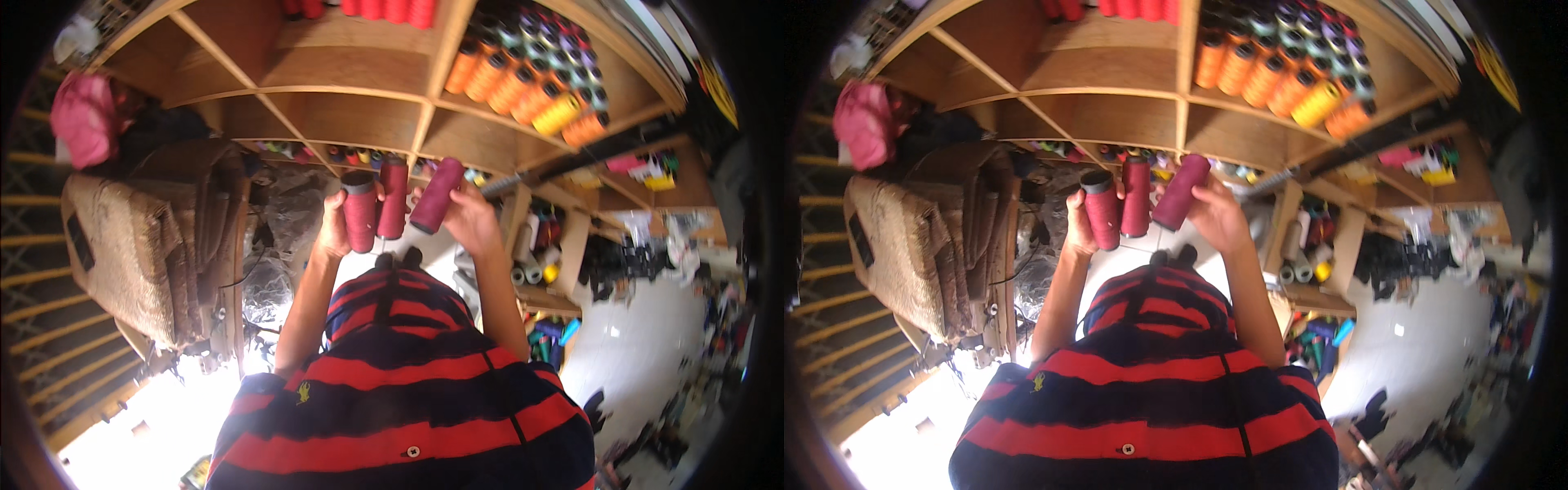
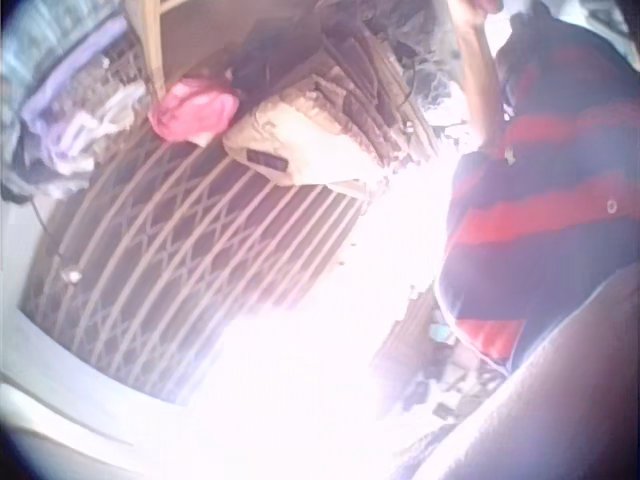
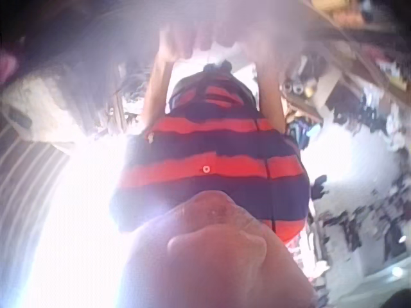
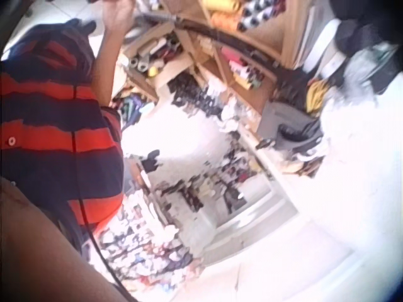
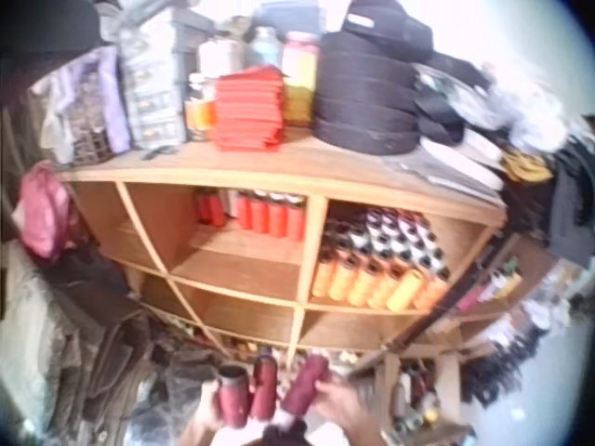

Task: The person sorts through thread spools in cardboard boxes and places them onto wooden shelves. They repeatedly pick up spools, inspect them, and arrange them by color on the shelves.

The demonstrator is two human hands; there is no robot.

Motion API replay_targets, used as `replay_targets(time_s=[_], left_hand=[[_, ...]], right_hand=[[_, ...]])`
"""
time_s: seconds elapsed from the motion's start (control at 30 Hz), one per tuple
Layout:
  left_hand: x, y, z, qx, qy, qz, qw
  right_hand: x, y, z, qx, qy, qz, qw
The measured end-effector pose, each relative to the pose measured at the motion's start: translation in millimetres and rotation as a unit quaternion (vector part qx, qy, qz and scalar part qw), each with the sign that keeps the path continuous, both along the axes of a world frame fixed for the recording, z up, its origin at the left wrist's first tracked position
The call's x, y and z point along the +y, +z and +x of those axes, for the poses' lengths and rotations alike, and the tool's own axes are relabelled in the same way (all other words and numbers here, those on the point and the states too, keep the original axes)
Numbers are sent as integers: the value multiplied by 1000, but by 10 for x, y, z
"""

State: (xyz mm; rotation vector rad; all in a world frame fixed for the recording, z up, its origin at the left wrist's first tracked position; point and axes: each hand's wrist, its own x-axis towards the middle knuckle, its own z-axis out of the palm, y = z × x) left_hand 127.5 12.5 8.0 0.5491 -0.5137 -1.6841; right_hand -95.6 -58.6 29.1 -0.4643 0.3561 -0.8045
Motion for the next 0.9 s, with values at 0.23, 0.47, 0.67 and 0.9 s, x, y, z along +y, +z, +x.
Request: replay_targets(time_s=[0.23,0.47,0.67,0.9], left_hand=[[155,93,613,8,127,-38,991],[147,-40,1102,41,178,-37,983],[135,-181,1567,48,144,7,988],[121,-358,2015,70,97,6,993]], right_hand=[[-462,295,1088,125,9,-114,986],[-1445,621,2513,298,-159,-345,876],[-2539,287,3601,422,-340,-429,723],[-2703,256,4010,477,-375,-469,642]])
